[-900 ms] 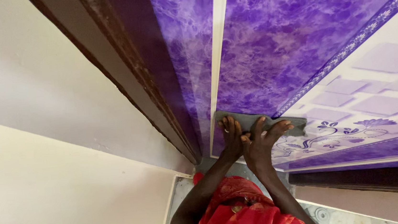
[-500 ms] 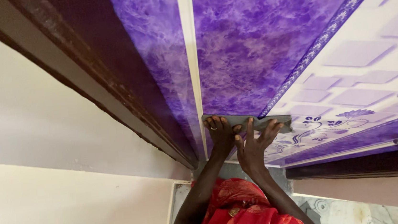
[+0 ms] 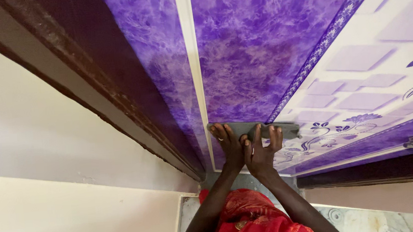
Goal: The person applies a purple decorative sheet to a door, using a small dark flexible scraper to press out air bubbles and smooth the surface.
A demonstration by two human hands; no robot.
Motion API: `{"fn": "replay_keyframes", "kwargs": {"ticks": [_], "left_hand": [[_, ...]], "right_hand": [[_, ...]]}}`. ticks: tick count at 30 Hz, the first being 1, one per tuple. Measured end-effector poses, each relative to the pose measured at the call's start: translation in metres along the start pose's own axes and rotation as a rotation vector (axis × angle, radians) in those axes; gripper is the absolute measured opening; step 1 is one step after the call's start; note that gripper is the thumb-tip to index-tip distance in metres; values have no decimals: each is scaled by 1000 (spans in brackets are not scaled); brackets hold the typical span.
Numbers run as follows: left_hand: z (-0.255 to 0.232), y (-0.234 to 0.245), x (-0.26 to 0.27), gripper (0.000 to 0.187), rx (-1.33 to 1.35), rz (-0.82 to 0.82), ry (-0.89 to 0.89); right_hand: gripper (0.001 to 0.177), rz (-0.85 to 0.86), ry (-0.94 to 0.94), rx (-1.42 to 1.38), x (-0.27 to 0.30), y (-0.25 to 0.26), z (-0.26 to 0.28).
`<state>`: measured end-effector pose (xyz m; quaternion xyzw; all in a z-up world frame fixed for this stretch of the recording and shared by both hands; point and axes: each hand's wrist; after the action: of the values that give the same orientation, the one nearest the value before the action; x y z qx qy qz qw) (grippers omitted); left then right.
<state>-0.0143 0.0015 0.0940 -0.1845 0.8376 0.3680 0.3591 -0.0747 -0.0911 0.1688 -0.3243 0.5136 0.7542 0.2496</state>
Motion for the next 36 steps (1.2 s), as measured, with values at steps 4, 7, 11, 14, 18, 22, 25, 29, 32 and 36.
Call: {"fn": "replay_keyframes", "kwargs": {"ticks": [4,7,11,14,18,22,25,29,32,36], "left_hand": [[-1,-11,-8,88,5,-61,-10],[2,-15,-10,94,7,-87,-84],[16,-30,-2,98,-51,-81,-92],[32,-45,7,94,-82,-46,-102],[39,-41,5,85,-214,103,-109],[29,-24,-18,80,-165,201,-66],[19,-17,-37,78,-245,36,-139],[10,-3,-59,79,-257,-59,-216],[1,9,-79,81,-269,-75,-244],[-14,24,-100,80,-228,-19,-192]], "right_hand": [[53,-17,68,1,15,-40,-46],[48,-23,105,123,27,-71,-76],[54,-25,127,158,39,-85,-87],[63,6,106,146,39,-80,-85],[78,-6,101,146,21,-69,-77],[78,-13,100,170,-2,-49,-65],[76,1,94,144,-17,-33,-61],[75,-24,100,189,-40,-17,-54],[73,-49,85,189,-58,-7,-47],[75,-44,64,209,-80,7,-39]]}}
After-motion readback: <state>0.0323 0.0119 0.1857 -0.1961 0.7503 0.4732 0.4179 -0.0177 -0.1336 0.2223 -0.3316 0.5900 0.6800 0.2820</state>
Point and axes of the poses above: each hand's wrist, its own x-axis away from the middle knuckle, its own y-axis out of the back of the hand, z = x × y, and after that the axes turned 1 degree about -y, right-handed
